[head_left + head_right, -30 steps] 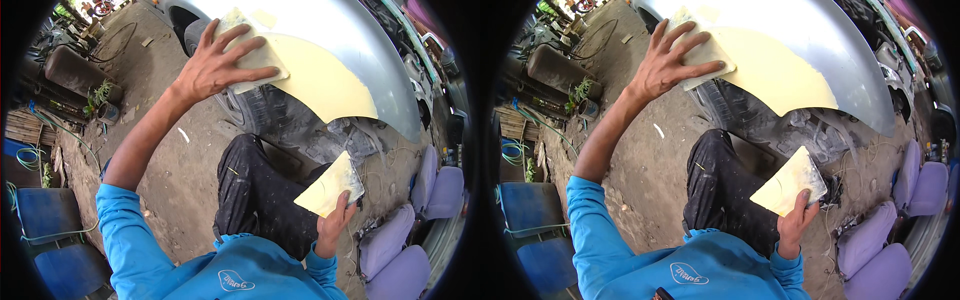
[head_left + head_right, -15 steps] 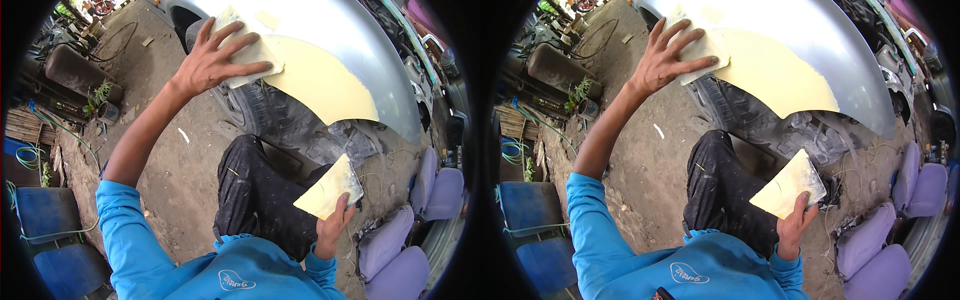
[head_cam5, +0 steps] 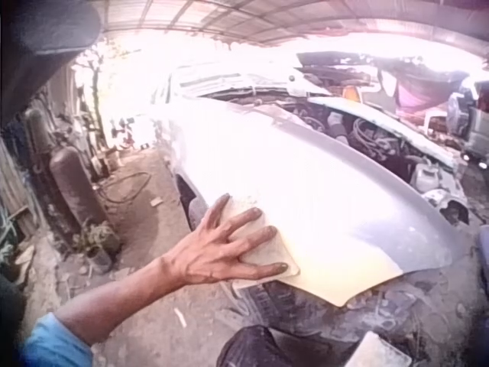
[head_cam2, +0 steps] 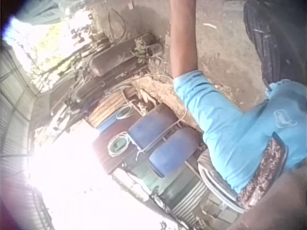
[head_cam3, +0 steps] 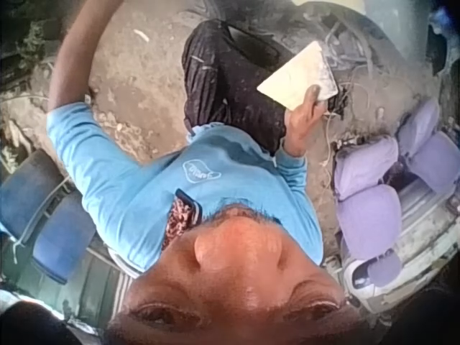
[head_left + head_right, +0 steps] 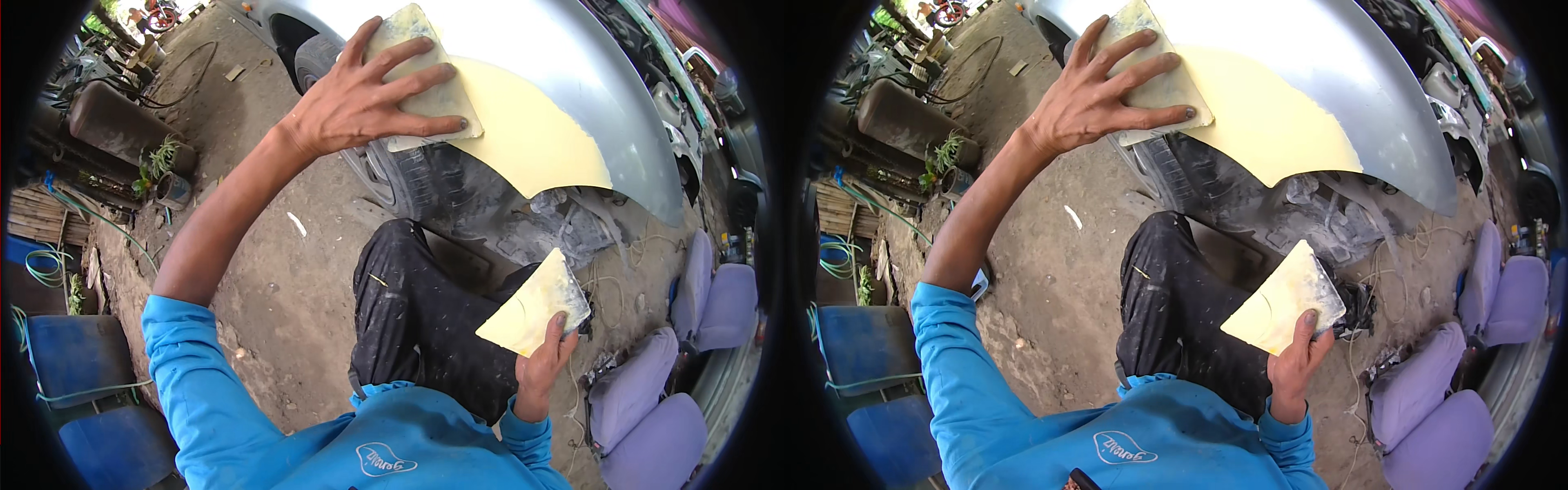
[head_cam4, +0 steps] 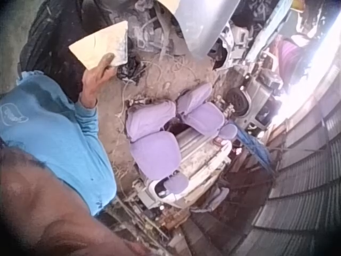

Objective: Apply and smooth body filler on a car fender using a spreader.

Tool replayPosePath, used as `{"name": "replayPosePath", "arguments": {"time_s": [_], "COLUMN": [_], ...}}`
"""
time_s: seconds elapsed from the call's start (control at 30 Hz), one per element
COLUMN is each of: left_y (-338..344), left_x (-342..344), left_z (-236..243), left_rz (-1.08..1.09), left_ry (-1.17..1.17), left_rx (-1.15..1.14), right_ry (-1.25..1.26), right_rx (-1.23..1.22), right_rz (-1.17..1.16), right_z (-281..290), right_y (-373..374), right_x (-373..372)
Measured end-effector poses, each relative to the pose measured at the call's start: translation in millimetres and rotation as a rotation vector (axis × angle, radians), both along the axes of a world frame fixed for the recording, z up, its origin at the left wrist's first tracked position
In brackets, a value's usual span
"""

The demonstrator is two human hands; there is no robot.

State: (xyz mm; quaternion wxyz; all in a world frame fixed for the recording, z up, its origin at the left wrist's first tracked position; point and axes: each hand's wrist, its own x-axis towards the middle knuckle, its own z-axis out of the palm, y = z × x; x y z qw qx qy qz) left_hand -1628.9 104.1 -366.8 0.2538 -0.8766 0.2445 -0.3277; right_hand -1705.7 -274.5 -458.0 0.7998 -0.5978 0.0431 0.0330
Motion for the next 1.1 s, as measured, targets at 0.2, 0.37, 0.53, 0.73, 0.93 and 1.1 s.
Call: {"name": "replayPosePath", "arguments": {"time_s": [0.2, 0.37, 0.53, 0.73, 0.93, 1.1], "left_y": [10.6, -3.9, -7.0, 2.9, 26.8, 21.2], "left_x": [-3.5, 3.1, 7.5, 3.3, -10.0, -47.2], "left_z": [-1.1, 7.9, -2.2, -20.0, -33.9, -30.3], "left_rz": [-0.023, -0.062, -0.07, -0.11, -0.091, 0.037], "left_ry": [-0.008, -0.037, 0.0, -0.021, -0.028, 0.05], "left_rx": [0.056, 0.055, -0.002, -0.046, 0.025, 0.098], "right_ry": [-0.029, 0.022, -0.013, -0.02, -0.04, 0.001], "right_rx": [0.017, -0.018, 0.009, -0.01, -0.001, 0.007], "right_rz": [0.004, 0.009, -0.019, 0.074, 0.073, 0.091], "right_z": [-2.7, -7.5, -5.0, -16.1, -15.0, -14.3], "right_y": [-5.5, -6.8, -3.0, -7.9, -4.7, -4.7], "right_x": [1.1, 0.3, 5.9, 10.6, 6.4, -2.3]}}
